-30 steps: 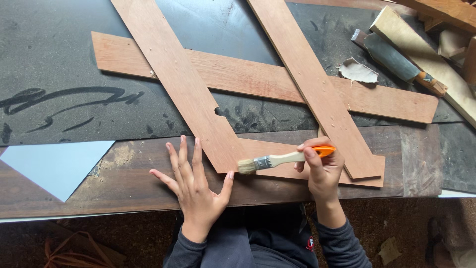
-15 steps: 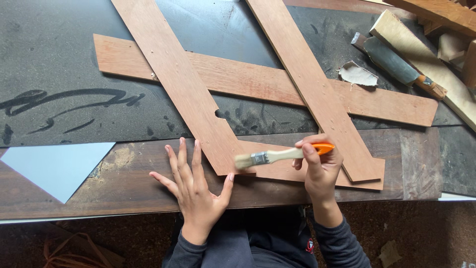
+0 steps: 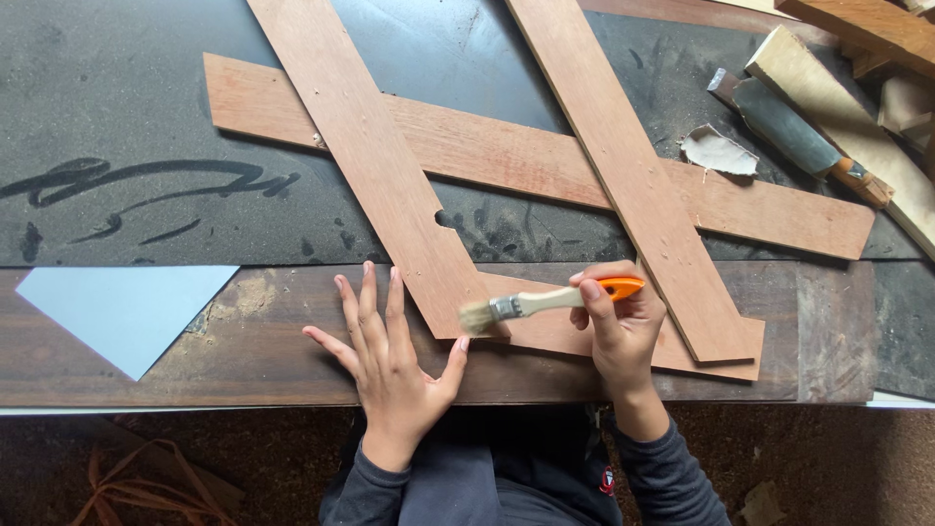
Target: The person uses a small brush to apply a clear liquid to several thin wooden planks arranged on a workbench. The person holds the planks in place with one hand while brushing along the grain with the other, moving from one plank to another across the work surface.
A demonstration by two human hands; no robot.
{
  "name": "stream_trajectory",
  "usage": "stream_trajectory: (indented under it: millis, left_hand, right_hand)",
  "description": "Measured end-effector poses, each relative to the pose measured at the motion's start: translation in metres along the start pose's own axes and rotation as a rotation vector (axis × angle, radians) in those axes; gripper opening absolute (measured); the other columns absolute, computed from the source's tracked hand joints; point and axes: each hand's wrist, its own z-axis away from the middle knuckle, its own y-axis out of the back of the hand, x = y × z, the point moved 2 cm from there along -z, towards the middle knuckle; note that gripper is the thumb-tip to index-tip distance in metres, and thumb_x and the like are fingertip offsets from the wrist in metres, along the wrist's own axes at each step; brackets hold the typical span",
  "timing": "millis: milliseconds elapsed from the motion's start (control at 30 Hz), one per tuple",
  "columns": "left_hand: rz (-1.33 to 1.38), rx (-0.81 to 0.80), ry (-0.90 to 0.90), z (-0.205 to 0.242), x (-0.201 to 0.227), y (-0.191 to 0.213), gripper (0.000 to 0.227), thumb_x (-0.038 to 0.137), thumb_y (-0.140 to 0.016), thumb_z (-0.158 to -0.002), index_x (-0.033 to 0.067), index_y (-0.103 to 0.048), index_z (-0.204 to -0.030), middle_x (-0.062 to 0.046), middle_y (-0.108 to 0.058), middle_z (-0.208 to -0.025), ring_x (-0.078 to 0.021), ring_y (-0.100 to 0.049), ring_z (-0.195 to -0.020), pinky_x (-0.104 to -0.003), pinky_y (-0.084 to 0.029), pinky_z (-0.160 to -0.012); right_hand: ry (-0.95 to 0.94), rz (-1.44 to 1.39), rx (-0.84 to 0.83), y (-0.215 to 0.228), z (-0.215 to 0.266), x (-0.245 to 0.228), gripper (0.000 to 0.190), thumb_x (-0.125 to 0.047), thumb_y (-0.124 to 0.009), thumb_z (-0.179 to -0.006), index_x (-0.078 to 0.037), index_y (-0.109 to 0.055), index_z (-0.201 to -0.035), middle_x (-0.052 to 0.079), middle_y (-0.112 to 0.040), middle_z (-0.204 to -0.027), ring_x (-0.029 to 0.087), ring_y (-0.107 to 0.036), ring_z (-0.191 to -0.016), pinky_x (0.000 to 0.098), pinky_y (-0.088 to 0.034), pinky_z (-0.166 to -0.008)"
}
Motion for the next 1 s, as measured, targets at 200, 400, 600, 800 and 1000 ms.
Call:
stream_trajectory:
  millis: [200, 400, 600, 800, 1000]
  left_hand:
    - [0.001, 0.007, -0.007, 0.000, -0.002, -0.002, 0.105, 0.056, -0.072, -0.081, 0.0032, -0.028, -0.160, -0.022, -0.021, -0.168, -0.0430, -0.002, -0.158, -0.075, 0.020, -0.113]
    - [0.003, 0.000, 0.013, 0.001, -0.001, 0.000, 0.105, 0.055, -0.073, -0.079, 0.0034, -0.029, -0.160, -0.022, -0.021, -0.168, -0.0435, -0.002, -0.158, -0.075, 0.020, -0.113]
    - [0.027, 0.032, 0.012, 0.000, -0.003, -0.001, 0.113, 0.055, -0.073, -0.079, -0.0031, -0.020, -0.160, -0.020, -0.022, -0.168, -0.0417, -0.004, -0.159, -0.075, 0.019, -0.115]
    - [0.031, 0.034, 0.017, 0.002, -0.003, -0.001, 0.116, 0.056, -0.073, -0.077, -0.0048, -0.018, -0.160, -0.021, -0.022, -0.168, -0.0420, -0.003, -0.158, -0.074, 0.019, -0.115]
    - [0.032, 0.034, 0.021, 0.001, -0.003, -0.003, 0.113, 0.055, -0.073, -0.077, -0.0035, -0.021, -0.159, -0.017, -0.027, -0.167, -0.0417, -0.006, -0.158, -0.075, 0.019, -0.115]
  right_hand:
    - [0.131, 0.064, 0.118, 0.003, -0.013, 0.001, 0.018, -0.021, -0.064, -0.109, -0.004, -0.065, -0.114, 0.008, -0.069, -0.093, 0.012, -0.069, -0.077, 0.0234, -0.057, -0.064]
    - [0.076, -0.050, 0.161, 0.003, -0.007, -0.007, 0.017, -0.019, -0.065, -0.109, -0.002, -0.064, -0.111, 0.008, -0.067, -0.094, 0.013, -0.065, -0.073, 0.0255, -0.054, -0.062]
    - [0.035, -0.032, 0.080, -0.005, 0.006, -0.008, 0.013, -0.014, -0.065, -0.106, -0.001, -0.064, -0.105, 0.009, -0.068, -0.090, 0.012, -0.061, -0.066, 0.0244, -0.050, -0.057]
    - [-0.011, -0.019, 0.049, -0.010, 0.008, -0.006, 0.012, -0.013, -0.065, -0.105, -0.002, -0.064, -0.103, 0.010, -0.069, -0.093, 0.010, -0.060, -0.064, 0.0231, -0.050, -0.056]
    - [0.047, 0.053, 0.032, -0.013, -0.005, -0.003, 0.016, -0.018, -0.065, -0.108, -0.002, -0.065, -0.110, 0.007, -0.067, -0.087, 0.009, -0.061, -0.066, 0.0214, -0.050, -0.058]
